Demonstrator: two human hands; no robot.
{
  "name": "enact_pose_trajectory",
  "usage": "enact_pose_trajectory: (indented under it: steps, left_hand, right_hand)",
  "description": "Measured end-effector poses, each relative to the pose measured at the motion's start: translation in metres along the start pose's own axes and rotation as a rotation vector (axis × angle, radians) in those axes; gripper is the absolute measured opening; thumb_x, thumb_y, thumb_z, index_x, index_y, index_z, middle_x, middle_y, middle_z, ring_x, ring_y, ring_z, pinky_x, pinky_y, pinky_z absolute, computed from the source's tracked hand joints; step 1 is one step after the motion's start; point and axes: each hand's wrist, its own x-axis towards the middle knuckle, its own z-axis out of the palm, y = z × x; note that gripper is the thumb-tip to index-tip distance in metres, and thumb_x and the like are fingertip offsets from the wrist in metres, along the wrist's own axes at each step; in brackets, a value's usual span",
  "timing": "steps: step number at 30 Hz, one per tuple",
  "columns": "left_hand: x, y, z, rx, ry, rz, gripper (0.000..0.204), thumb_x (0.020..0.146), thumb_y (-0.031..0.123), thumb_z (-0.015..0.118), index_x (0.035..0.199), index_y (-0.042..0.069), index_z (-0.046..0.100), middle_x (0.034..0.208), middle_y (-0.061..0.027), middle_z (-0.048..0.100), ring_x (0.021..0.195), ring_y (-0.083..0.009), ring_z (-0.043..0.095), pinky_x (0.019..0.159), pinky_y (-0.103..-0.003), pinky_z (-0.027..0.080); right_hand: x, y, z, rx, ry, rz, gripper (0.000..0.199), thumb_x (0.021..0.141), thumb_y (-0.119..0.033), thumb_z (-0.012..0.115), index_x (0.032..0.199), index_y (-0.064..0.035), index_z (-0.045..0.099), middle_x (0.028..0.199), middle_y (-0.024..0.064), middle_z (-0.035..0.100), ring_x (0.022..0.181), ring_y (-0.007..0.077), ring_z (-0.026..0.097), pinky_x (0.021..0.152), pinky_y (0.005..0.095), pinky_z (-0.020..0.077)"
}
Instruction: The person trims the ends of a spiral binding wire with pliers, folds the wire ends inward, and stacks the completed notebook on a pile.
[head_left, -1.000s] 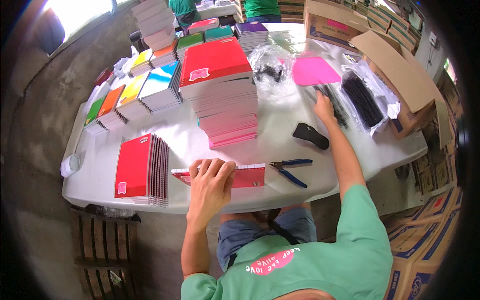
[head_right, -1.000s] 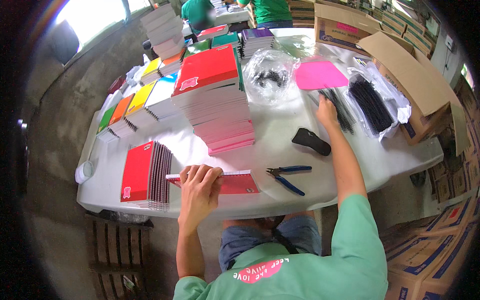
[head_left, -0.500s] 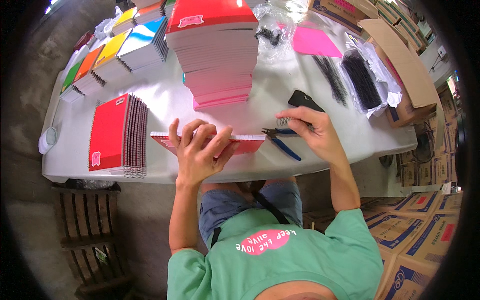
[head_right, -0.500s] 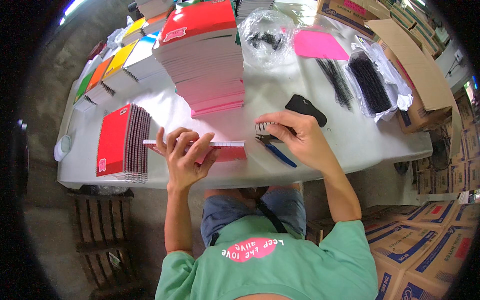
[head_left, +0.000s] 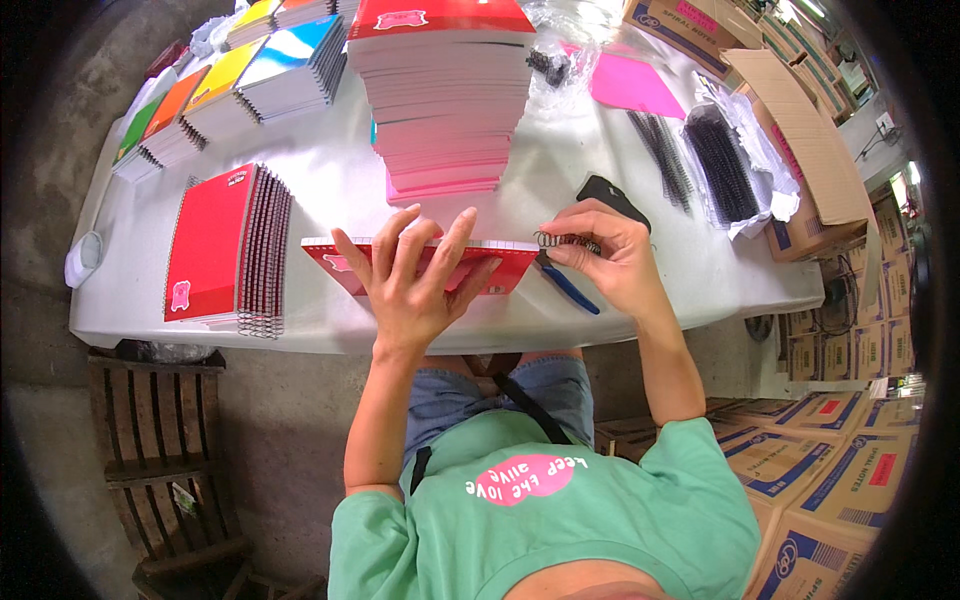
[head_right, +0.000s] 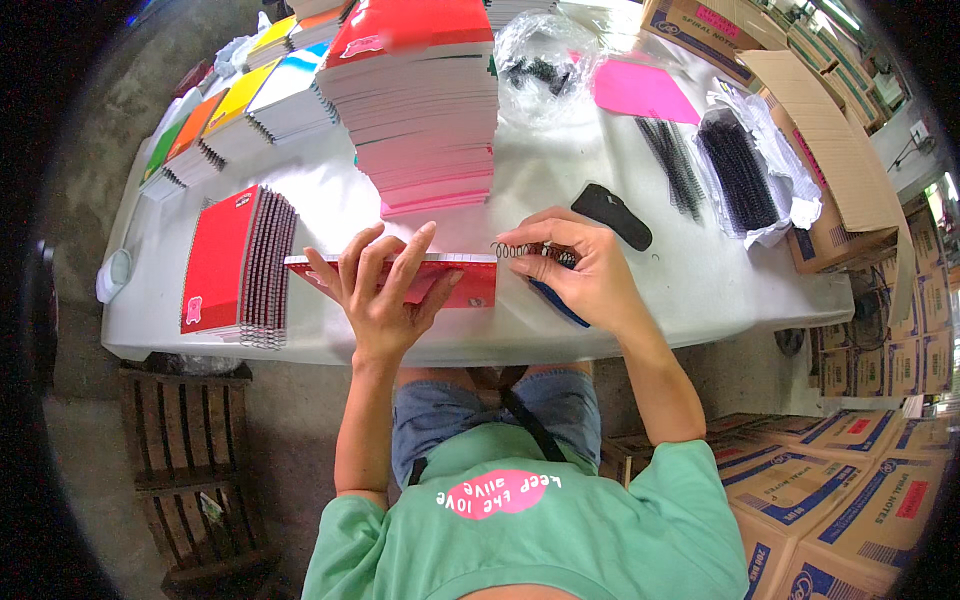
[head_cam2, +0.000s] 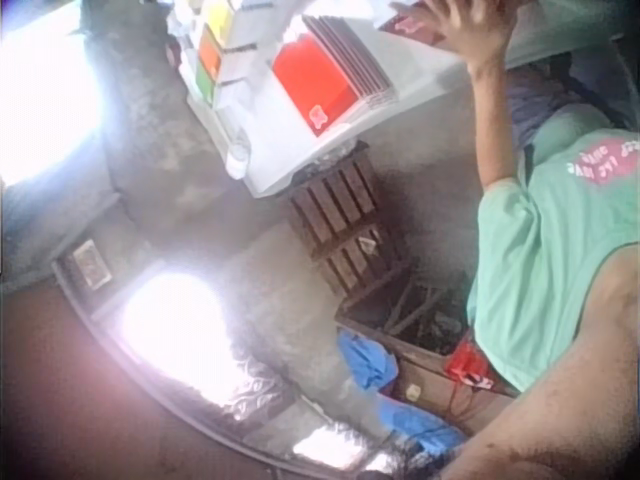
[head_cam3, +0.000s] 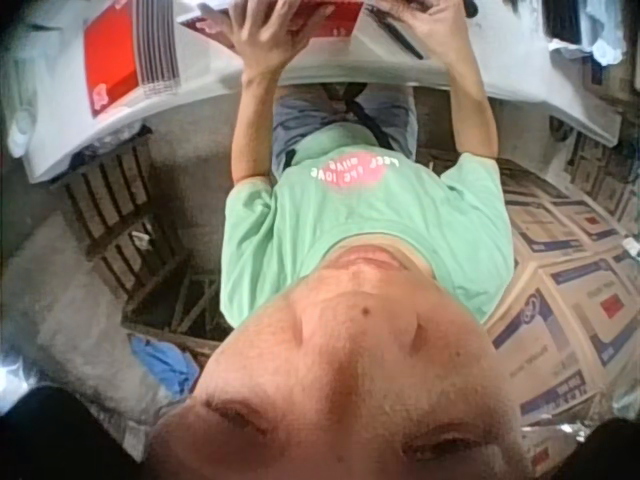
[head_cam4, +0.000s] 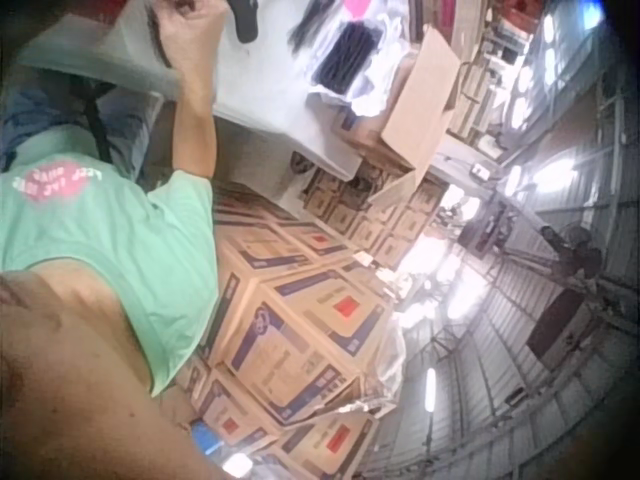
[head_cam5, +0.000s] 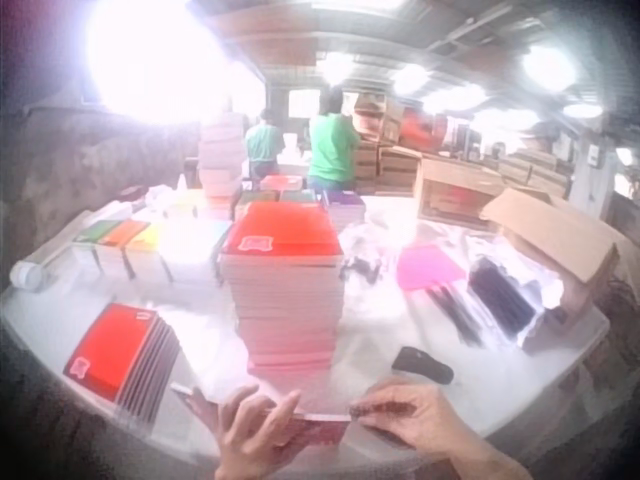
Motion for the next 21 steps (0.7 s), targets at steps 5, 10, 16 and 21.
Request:
enact_pose_trajectory:
  steps: [5, 10, 16, 21]
  left_hand:
    - [0.000, 0.023, 0.001, 0.008, -0.034, -0.092, 0.061, 0.066, 0.064, 0.067, 0.105, 0.019, 0.059, 0.098, -0.0029, 0.051, 0.114, -0.0269, 0.049, 0.106, -0.065, -0.007]
    - [-0.015, 0.041, 0.030, -0.020, 0.086, -0.221, 0.062, 0.066, 0.067, 0.063, 0.098, 0.015, 0.051, 0.105, -0.0060, 0.049, 0.122, -0.0326, 0.040, 0.103, -0.069, -0.008]
    - [-0.014, 0.040, 0.038, 0.013, 0.142, -0.167, 0.051, 0.069, 0.059, 0.063, 0.096, 0.018, 0.052, 0.101, -0.0049, 0.048, 0.118, -0.0316, 0.042, 0.103, -0.070, -0.007]
    - [-0.014, 0.040, 0.035, 0.011, 0.104, -0.153, 0.048, 0.071, 0.057, 0.064, 0.099, 0.019, 0.054, 0.098, -0.0043, 0.045, 0.112, -0.0292, 0.043, 0.103, -0.070, -0.005]
  right_hand:
    - [0.003, 0.005, -0.005, -0.079, 0.101, 0.010, 0.020, 0.079, -0.003, 0.067, 0.099, -0.0038, 0.068, 0.092, 0.0044, 0.063, 0.081, 0.0092, 0.058, 0.069, 0.0212, 0.0456]
    - [0.000, 0.001, -0.001, -0.091, 0.029, 0.037, 0.020, 0.079, -0.003, 0.067, 0.099, -0.0052, 0.069, 0.090, 0.0031, 0.062, 0.078, 0.0084, 0.058, 0.067, 0.0211, 0.0448]
    - [0.000, -0.005, -0.002, -0.121, -0.022, 0.010, 0.020, 0.080, -0.003, 0.067, 0.099, -0.0050, 0.069, 0.089, 0.0041, 0.061, 0.077, 0.0081, 0.057, 0.067, 0.0216, 0.0446]
    - [0.001, -0.006, 0.004, -0.027, -0.097, 0.008, 0.021, 0.080, -0.005, 0.068, 0.101, -0.0048, 0.069, 0.088, 0.0058, 0.062, 0.075, 0.0083, 0.057, 0.066, 0.0220, 0.0449]
